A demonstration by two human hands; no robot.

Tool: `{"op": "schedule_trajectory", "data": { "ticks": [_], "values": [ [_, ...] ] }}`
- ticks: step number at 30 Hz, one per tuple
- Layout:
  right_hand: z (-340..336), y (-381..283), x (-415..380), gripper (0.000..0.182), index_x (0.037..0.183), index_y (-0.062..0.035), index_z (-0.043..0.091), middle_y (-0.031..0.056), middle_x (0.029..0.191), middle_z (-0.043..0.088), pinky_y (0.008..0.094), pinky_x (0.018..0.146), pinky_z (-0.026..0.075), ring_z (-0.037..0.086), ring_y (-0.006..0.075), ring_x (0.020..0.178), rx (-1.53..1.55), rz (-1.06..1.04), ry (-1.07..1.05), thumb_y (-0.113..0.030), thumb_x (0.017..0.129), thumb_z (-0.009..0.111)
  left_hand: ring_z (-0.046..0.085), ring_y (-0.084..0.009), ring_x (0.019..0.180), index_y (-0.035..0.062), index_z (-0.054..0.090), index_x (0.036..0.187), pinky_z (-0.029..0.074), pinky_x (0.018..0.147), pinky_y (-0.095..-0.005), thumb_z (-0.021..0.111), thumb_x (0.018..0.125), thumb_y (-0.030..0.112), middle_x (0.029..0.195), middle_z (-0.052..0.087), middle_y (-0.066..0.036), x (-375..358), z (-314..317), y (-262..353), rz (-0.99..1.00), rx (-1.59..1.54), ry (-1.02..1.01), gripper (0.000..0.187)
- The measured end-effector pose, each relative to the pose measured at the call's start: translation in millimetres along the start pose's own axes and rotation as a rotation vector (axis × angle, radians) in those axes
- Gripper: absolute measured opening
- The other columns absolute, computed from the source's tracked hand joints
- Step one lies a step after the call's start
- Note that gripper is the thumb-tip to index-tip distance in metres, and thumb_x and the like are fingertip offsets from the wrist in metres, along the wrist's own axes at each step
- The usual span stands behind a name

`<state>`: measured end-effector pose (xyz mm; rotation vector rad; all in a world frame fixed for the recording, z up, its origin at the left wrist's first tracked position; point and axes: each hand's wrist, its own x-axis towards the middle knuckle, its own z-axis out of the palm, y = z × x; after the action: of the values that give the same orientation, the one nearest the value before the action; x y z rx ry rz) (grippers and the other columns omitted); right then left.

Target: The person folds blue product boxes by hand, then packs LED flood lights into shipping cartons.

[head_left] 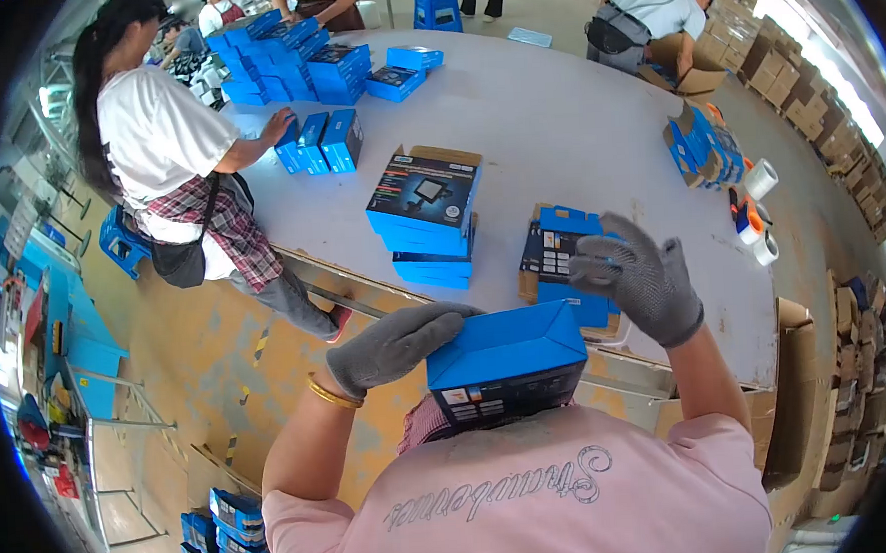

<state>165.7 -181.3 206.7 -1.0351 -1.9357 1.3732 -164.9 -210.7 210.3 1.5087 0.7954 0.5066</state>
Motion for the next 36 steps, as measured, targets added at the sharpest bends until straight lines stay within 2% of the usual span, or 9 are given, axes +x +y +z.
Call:
{"op": "schedule_trajectory", "data": {
  "ticks": [2, 5, 10, 15, 20, 28, 30, 34, 36],
  "values": [
    [9, 17, 3, 0.076, 0.138, -0.0066, 0.037, 0.0160, 0.133, 0.047, 0.0424, 0.106, 0.035, 0.046, 0.0317, 0.125, 0.417, 0.002, -0.015, -0.023, 0.075, 0.074, 0.055, -0.0174, 0.104, -0.0022, 0.054, 0.124, 0.043, 0.093, -0.0300, 0.039, 0.102, 0.030, 0.113, 0.060, -0.013, -6, -4, -9, 0.028, -0.018, 0.053, 0.042],
    [56, -44, 5, 0.085, 0.137, -0.0059, 0.039, 0.0185, 0.129, 0.048, 0.0416, 0.104, 0.036, 0.047, 0.0327, 0.123, -0.423, -0.169, -0.202, -0.027, 0.067, 0.081, 0.055, -0.0173, 0.106, -0.0020, 0.052, 0.125, 0.044, 0.092, -0.0313, 0.039, 0.102, 0.031, 0.114, 0.060, -0.013, -20, -6, -14, 0.134, -0.028, 0.220, 0.042],
    [33, -73, 47, 0.082, 0.132, -0.0069, 0.043, 0.0176, 0.123, 0.051, 0.0440, 0.097, 0.039, 0.050, 0.0361, 0.114, -0.442, -0.584, 0.263, -0.030, 0.064, 0.082, 0.059, -0.0227, 0.106, 0.0017, 0.053, 0.124, 0.047, 0.093, -0.0378, 0.043, 0.100, 0.026, 0.115, 0.061, -0.012, -36, -19, -71, 0.410, -0.724, 0.783, 0.036],
    [37, -67, 119, 0.063, 0.118, -0.0198, 0.058, 0.0130, 0.120, 0.052, 0.0425, 0.096, 0.041, 0.053, 0.0305, 0.110, -0.951, -1.162, 0.616, -0.018, 0.059, 0.079, 0.062, -0.0237, 0.101, 0.0033, 0.055, 0.120, 0.049, 0.091, -0.0409, 0.048, 0.097, 0.028, 0.109, 0.064, -0.010, -41, -16, -153, 0.210, -0.991, 0.699, 0.034],
    [55, 30, 185, 0.062, 0.111, -0.0231, 0.060, 0.0089, 0.128, 0.048, 0.0465, 0.097, 0.041, 0.049, 0.0322, 0.117, -1.157, -1.129, 0.329, -0.028, 0.053, 0.082, 0.061, -0.0268, 0.102, 0.0013, 0.053, 0.123, 0.049, 0.092, -0.0425, 0.046, 0.098, 0.027, 0.112, 0.063, -0.013, -26, 7, -172, 0.121, -1.020, 0.614, 0.037],
    [28, 7, 124, 0.047, 0.119, -0.0199, 0.056, 0.0072, 0.125, 0.050, 0.0468, 0.099, 0.038, 0.045, 0.0300, 0.121, -0.877, -0.747, 0.450, -0.033, 0.077, 0.070, 0.061, -0.0220, 0.100, 0.0016, 0.054, 0.121, 0.048, 0.092, -0.0377, 0.047, 0.098, 0.027, 0.109, 0.063, -0.011, 57, 19, -143, -0.029, -0.882, 0.491, 0.035],
    [-7, 56, 107, 0.039, 0.117, -0.0168, 0.059, 0.0096, 0.122, 0.055, 0.0444, 0.099, 0.038, 0.048, 0.0299, 0.119, -0.843, -0.519, 0.552, -0.029, 0.081, 0.067, 0.061, -0.0206, 0.100, 0.0013, 0.054, 0.121, 0.049, 0.091, -0.0361, 0.048, 0.097, 0.027, 0.109, 0.062, -0.010, 96, 28, -134, -0.126, -0.752, 0.422, 0.036],
    [-78, 173, 47, 0.045, 0.118, -0.0011, 0.058, 0.0219, 0.119, 0.055, 0.0409, 0.098, 0.040, 0.050, 0.0362, 0.114, -0.491, 0.392, 0.773, -0.033, 0.087, 0.056, 0.059, -0.0185, 0.101, 0.0041, 0.054, 0.123, 0.049, 0.087, -0.0331, 0.051, 0.095, 0.030, 0.110, 0.060, -0.008, 171, 53, -139, -0.196, -0.403, 0.300, 0.038],
    [-92, 234, 13, 0.053, 0.120, 0.0015, 0.055, 0.0244, 0.121, 0.054, 0.0426, 0.101, 0.038, 0.048, 0.0380, 0.116, -0.643, 0.489, 0.784, -0.038, 0.085, 0.056, 0.059, -0.0185, 0.102, 0.0049, 0.054, 0.124, 0.048, 0.086, -0.0319, 0.052, 0.094, 0.031, 0.113, 0.060, -0.009, 216, 62, -180, -0.081, -0.169, 0.307, 0.039]
  ]
}}
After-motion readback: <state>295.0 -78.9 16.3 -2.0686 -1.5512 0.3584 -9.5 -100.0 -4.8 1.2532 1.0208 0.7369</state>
